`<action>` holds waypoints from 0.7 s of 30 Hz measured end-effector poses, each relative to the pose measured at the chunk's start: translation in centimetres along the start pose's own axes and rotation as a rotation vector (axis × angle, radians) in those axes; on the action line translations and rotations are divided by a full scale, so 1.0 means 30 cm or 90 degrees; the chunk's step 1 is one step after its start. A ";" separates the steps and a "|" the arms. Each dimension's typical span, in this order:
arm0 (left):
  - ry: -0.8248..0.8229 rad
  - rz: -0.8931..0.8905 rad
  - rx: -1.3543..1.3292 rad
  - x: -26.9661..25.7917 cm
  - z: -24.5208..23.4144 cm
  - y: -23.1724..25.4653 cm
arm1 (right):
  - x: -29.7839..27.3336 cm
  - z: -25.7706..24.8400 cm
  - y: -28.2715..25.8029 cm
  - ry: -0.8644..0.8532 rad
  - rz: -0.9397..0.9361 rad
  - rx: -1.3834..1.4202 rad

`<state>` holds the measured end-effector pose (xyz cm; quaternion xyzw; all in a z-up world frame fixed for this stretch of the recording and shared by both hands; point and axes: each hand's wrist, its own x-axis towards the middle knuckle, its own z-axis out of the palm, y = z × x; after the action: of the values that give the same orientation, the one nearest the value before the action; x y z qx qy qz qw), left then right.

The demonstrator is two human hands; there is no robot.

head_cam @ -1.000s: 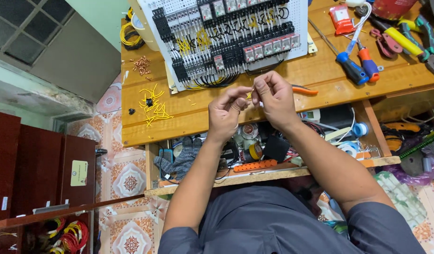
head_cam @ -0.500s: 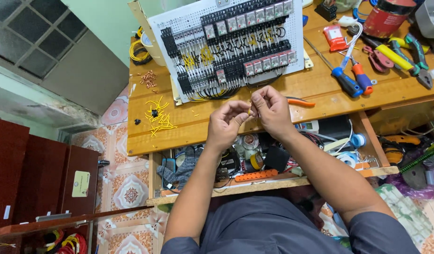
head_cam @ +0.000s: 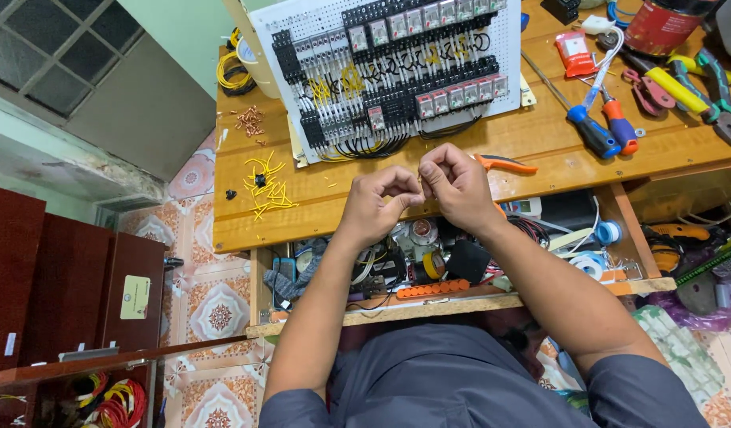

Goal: Wiring an electrical control panel by stripping wires and inserting them into terminals

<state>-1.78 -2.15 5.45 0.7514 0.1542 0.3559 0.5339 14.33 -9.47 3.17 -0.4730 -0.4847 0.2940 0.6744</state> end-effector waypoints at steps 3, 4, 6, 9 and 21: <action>-0.033 -0.007 -0.004 0.014 -0.012 0.033 | 0.002 -0.001 -0.011 -0.021 -0.029 -0.004; -0.033 -0.009 -0.004 0.013 -0.012 0.039 | 0.002 0.002 -0.006 -0.022 -0.027 -0.003; -0.018 0.000 0.006 0.013 -0.011 0.048 | 0.002 0.005 0.005 -0.015 -0.036 -0.007; 0.023 -0.006 -0.050 0.011 -0.014 0.022 | -0.009 0.006 0.001 0.019 -0.049 0.056; 0.040 0.108 -0.254 0.009 0.063 -0.080 | 0.002 0.029 -0.068 0.041 0.022 0.221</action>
<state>0.09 -2.36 3.03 0.6295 0.0333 0.4464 0.6351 13.40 -9.89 5.16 -0.3668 -0.3965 0.3692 0.7563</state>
